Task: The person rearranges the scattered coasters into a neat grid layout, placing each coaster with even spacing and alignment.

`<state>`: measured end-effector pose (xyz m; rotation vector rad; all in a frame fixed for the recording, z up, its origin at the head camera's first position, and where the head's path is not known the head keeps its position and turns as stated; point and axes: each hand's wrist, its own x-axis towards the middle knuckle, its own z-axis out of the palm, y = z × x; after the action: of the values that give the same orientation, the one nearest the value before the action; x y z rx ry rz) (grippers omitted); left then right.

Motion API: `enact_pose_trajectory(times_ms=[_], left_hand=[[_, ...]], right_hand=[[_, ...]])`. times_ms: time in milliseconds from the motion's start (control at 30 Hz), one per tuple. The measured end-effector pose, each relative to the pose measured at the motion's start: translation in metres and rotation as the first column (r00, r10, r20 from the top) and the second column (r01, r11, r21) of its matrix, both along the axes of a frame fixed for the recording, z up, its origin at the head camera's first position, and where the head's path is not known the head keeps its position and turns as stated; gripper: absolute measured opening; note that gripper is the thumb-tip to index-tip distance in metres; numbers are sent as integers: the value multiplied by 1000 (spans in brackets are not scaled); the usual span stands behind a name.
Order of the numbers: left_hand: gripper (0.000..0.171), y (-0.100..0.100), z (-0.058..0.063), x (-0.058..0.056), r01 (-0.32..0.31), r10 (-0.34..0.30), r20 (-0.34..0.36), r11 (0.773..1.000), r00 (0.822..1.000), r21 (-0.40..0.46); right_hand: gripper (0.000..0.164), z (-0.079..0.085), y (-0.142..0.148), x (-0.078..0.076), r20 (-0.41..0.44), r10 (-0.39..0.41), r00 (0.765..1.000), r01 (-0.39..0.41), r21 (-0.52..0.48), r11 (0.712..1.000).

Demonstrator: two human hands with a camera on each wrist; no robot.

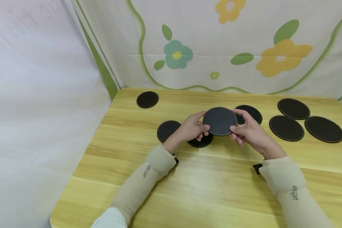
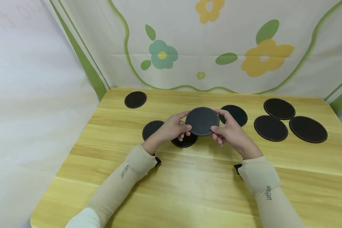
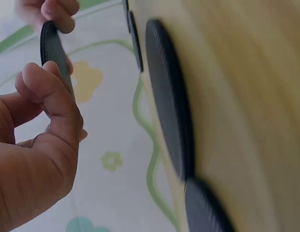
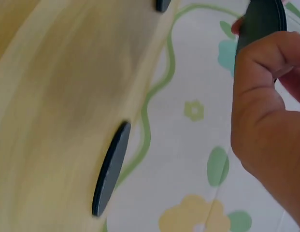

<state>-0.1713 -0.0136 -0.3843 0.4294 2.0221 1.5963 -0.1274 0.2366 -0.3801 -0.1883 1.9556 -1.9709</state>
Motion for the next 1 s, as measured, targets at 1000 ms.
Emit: enact_pose_trajectory(times_ms=[1000], left_hand=[[77, 40, -19, 8, 250, -221, 276, 966, 935, -72]], right_hand=[[66, -20, 47, -1, 242, 77, 967, -158, 335, 929]])
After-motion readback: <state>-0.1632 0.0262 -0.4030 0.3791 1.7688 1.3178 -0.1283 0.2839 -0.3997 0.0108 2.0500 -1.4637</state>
